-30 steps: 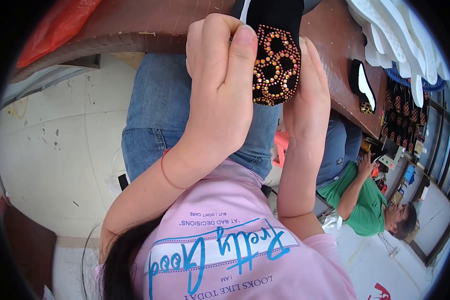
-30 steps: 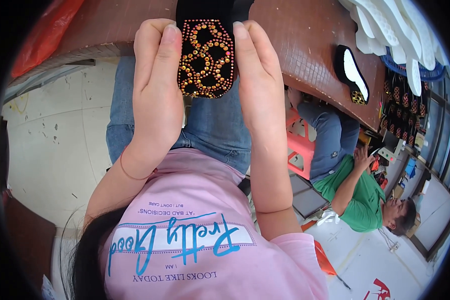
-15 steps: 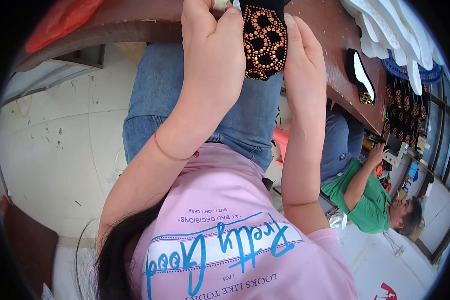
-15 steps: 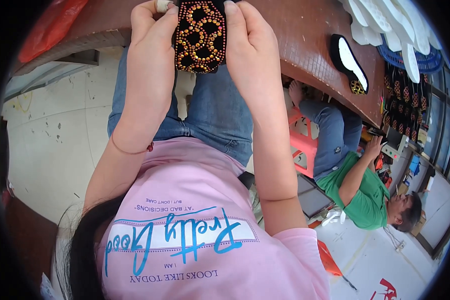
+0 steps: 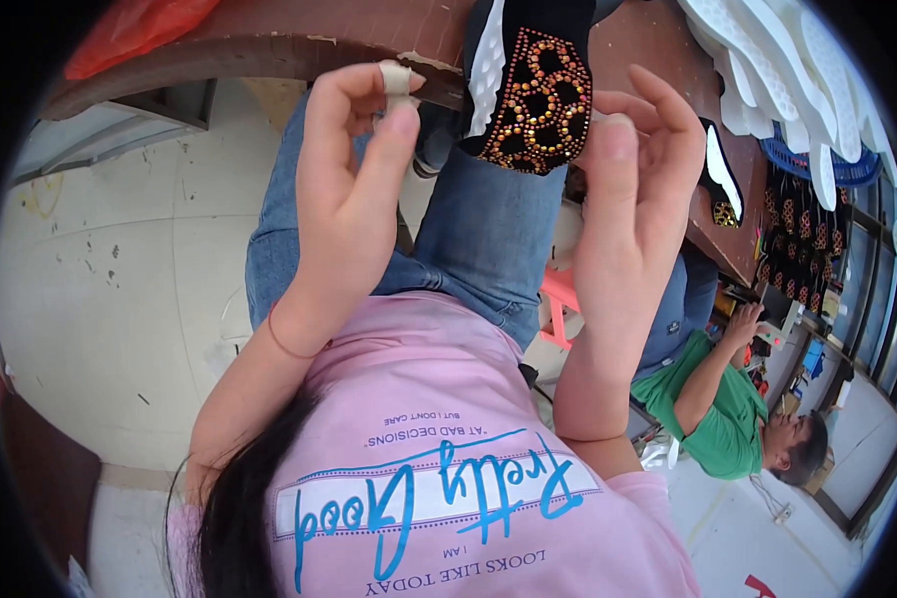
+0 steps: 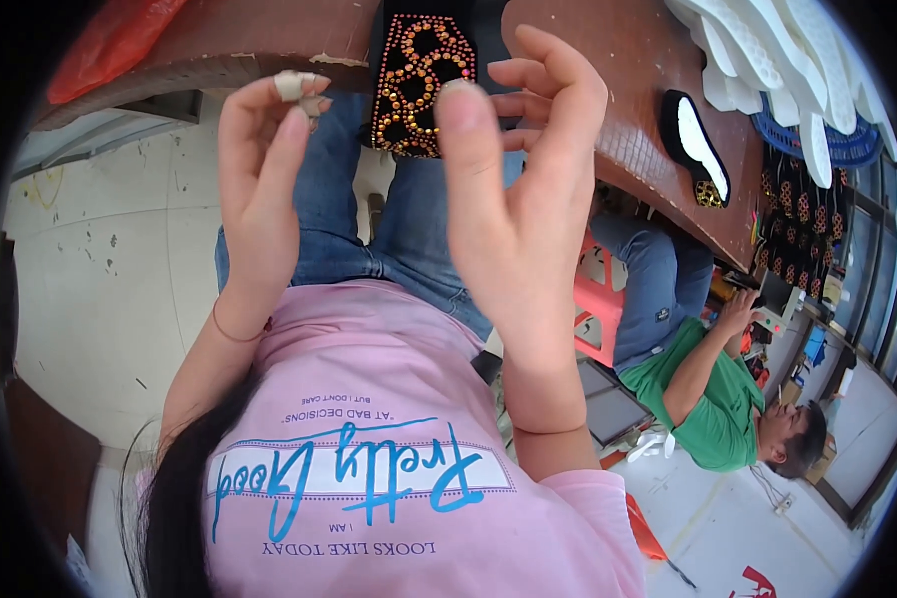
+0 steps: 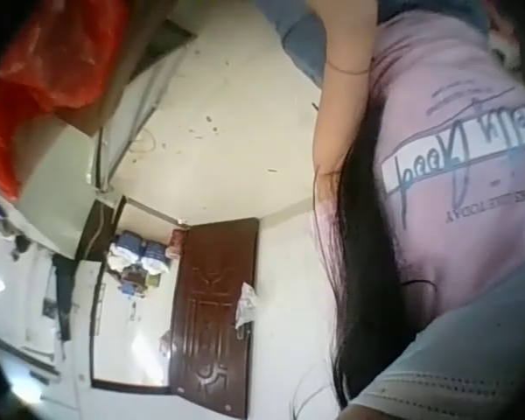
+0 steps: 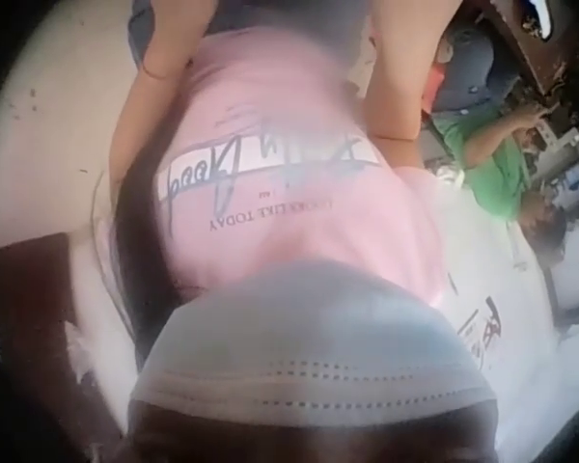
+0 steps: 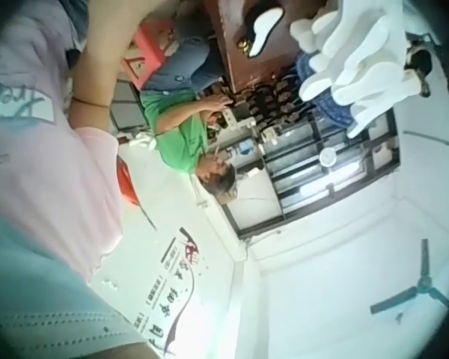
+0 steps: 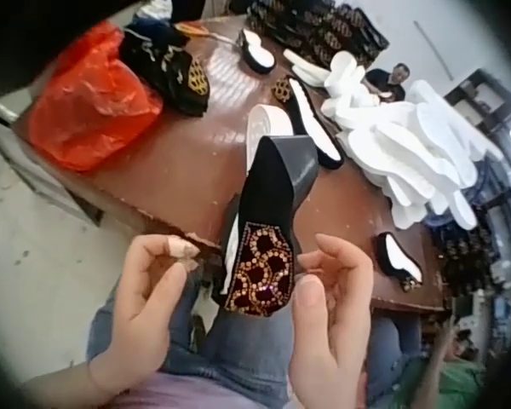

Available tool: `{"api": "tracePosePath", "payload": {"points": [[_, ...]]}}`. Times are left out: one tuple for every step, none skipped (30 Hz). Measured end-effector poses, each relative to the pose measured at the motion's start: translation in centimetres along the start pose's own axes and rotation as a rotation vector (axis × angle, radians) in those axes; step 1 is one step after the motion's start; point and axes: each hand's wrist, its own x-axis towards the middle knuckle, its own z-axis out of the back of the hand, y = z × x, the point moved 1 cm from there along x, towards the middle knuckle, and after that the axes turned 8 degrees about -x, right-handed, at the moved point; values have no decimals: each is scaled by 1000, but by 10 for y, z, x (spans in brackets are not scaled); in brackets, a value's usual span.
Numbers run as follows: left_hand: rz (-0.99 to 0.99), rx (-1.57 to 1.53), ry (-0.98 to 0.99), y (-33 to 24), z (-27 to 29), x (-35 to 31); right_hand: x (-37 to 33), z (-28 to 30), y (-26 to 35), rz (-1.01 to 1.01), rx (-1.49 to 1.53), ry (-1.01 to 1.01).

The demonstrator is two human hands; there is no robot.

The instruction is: Attaching a decorative rhinestone strap to the foam sole of a sandal.

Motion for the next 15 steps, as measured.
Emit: {"api": "tracePosePath", "payload": {"points": [[-31,34,25,3,2,-2,0,-2,3,82,-55,-8],[-29,31,22,6,2,-3,0,-4,7,82,-58,-4],[-108,98,46,8,2,-4,2,-8,12,45,-117,35],[-186,167,72,7,1,-5,4,-10,19,6,-176,73],[-264,234,99,6,0,-6,5,-12,25,-33,-235,109],[-344,302,125,5,0,-7,6,-12,29,-71,-295,145],[-350,297,122,4,-1,-5,9,-11,28,-64,-299,143],[-375,332,136,3,-2,-4,13,-9,25,-70,-265,151],[-401,366,152,1,-4,-2,17,-5,21,-76,-232,157],[-426,401,168,0,-5,1,21,-1,17,-84,-198,163],[-452,436,186,-2,-8,3,25,3,15,-93,-165,167],[-462,421,194,-5,-12,7,29,10,13,-90,-177,153],[-471,399,200,-10,-15,10,33,19,12,-184,-88,130],[-480,377,205,-15,-18,13,36,27,10,-275,3,106],[-490,355,212,-20,-21,16,39,34,8,-365,96,80]]}}
